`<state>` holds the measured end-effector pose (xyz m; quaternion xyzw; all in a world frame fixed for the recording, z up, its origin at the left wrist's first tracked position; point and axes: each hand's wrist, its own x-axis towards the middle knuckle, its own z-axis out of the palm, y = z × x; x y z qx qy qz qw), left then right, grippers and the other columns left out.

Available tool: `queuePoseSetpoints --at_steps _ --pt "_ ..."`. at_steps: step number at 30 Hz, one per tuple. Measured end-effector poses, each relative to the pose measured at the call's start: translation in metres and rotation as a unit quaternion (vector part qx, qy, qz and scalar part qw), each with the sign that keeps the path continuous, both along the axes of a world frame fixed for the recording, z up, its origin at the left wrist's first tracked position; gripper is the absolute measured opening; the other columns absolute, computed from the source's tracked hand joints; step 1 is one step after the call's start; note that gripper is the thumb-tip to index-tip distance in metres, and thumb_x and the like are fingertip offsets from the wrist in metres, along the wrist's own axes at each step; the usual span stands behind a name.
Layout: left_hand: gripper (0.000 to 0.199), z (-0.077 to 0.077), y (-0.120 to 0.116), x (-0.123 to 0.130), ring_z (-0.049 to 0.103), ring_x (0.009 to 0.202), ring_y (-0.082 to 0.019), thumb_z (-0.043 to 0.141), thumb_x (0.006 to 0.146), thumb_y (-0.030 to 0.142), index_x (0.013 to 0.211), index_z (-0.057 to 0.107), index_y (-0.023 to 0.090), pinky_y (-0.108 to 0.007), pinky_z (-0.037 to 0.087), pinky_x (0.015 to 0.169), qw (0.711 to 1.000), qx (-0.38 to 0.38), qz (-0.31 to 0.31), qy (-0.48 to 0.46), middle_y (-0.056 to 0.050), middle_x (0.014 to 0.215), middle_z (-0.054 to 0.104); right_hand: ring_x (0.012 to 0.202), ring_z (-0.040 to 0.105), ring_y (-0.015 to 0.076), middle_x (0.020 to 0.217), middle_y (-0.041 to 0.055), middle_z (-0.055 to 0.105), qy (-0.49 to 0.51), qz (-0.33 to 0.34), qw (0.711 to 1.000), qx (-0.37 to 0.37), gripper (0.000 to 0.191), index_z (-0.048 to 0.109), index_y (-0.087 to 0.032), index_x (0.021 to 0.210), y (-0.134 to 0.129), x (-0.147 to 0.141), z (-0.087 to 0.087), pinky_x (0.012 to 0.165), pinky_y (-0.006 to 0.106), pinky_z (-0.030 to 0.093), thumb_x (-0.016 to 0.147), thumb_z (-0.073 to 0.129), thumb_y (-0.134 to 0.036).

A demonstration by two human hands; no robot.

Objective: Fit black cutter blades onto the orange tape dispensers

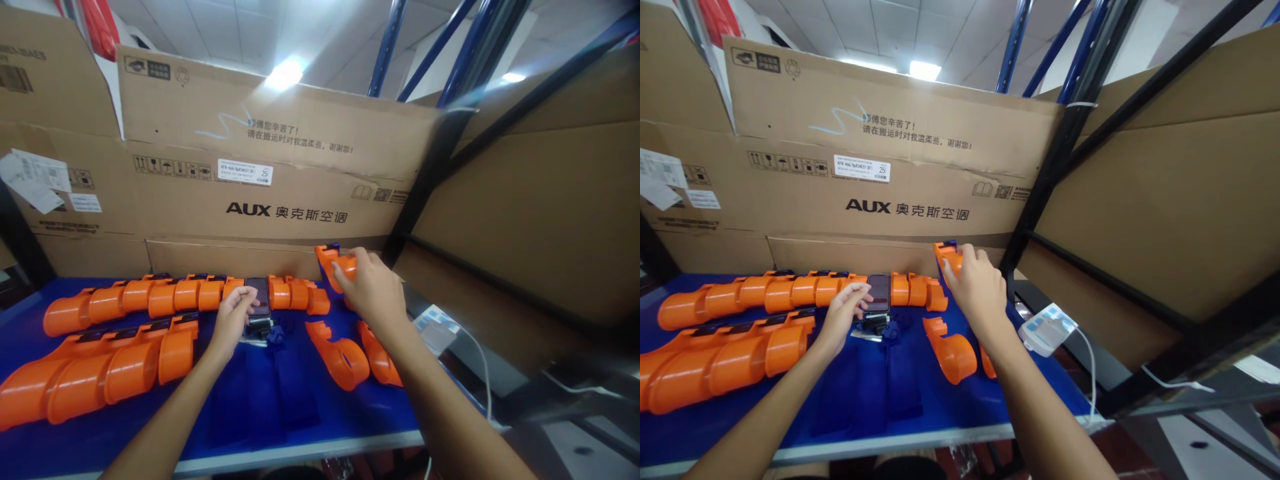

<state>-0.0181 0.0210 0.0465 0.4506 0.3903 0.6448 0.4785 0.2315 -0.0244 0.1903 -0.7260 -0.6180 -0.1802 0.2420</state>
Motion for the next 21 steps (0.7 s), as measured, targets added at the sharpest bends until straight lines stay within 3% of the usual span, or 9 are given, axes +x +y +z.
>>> queuePoseSetpoints --at_steps 4,8,11,14,17,19,21 --pt "0.038 0.006 -0.004 0.001 0.067 0.078 -0.018 0.08 0.077 0.047 0.099 0.077 0.017 -0.025 0.048 0.064 0.999 0.011 -0.026 -0.033 -0.011 0.095 0.077 0.095 0.07 0.0297 0.11 0.0121 0.072 0.042 0.155 0.985 0.069 0.034 0.061 -0.021 0.118 -0.017 -0.034 0.002 0.079 0.036 0.049 0.099 0.055 -0.049" --pt "0.049 0.014 -0.008 0.004 0.071 0.091 -0.023 0.081 0.077 0.051 0.112 0.076 0.018 -0.029 0.053 0.077 0.986 0.002 -0.098 -0.138 -0.011 0.106 0.078 0.097 0.07 0.028 0.108 0.0106 0.072 0.066 0.271 0.96 0.035 0.03 0.06 -0.021 0.116 -0.031 -0.068 -0.017 0.082 0.037 0.051 0.098 0.058 -0.045" --pt "0.053 0.015 -0.008 0.005 0.073 0.092 -0.024 0.081 0.077 0.052 0.116 0.075 0.017 -0.031 0.054 0.079 0.973 -0.025 -0.12 -0.194 -0.01 0.105 0.078 0.102 0.069 0.0291 0.113 0.0122 0.07 0.071 0.312 0.947 -0.012 0.03 0.059 -0.021 0.118 -0.037 -0.087 -0.034 0.084 0.038 0.052 0.097 0.06 -0.043" --pt "0.047 0.013 -0.006 0.004 0.073 0.093 -0.024 0.083 0.075 0.046 0.11 0.075 0.017 -0.031 0.054 0.081 0.967 -0.059 -0.092 -0.231 -0.008 0.104 0.079 0.1 0.069 0.0264 0.114 0.0107 0.071 0.117 0.37 0.921 -0.024 0.03 0.061 -0.022 0.121 -0.032 -0.093 -0.045 0.086 0.037 0.052 0.1 0.056 -0.043" --pt "0.043 0.012 -0.005 0.004 0.074 0.089 -0.024 0.082 0.074 0.043 0.107 0.073 0.017 -0.032 0.055 0.081 0.961 -0.086 -0.076 -0.253 -0.006 0.1 0.078 0.084 0.068 0.0208 0.098 0.0071 0.073 0.212 0.38 0.9 0.001 0.027 0.065 -0.021 0.111 -0.01 -0.088 -0.052 0.079 0.032 0.051 0.105 0.045 -0.038" --pt "0.045 0.013 -0.007 0.005 0.074 0.084 -0.023 0.082 0.073 0.044 0.107 0.072 0.016 -0.034 0.056 0.081 0.959 -0.102 -0.084 -0.252 -0.006 0.098 0.078 0.077 0.066 0.0189 0.094 0.0058 0.073 0.283 0.349 0.893 0.014 0.026 0.067 -0.02 0.107 0.01 -0.082 -0.06 0.072 0.03 0.05 0.102 0.047 -0.037" --pt "0.046 0.015 -0.01 0.006 0.073 0.08 -0.022 0.084 0.072 0.045 0.104 0.072 0.015 -0.034 0.056 0.079 0.961 -0.101 -0.087 -0.241 -0.007 0.096 0.077 0.067 0.062 0.0164 0.088 0.0035 0.071 0.359 0.355 0.863 -0.016 0.024 0.067 -0.02 0.107 0.028 -0.078 -0.07 0.064 0.028 0.048 0.096 0.053 -0.036"
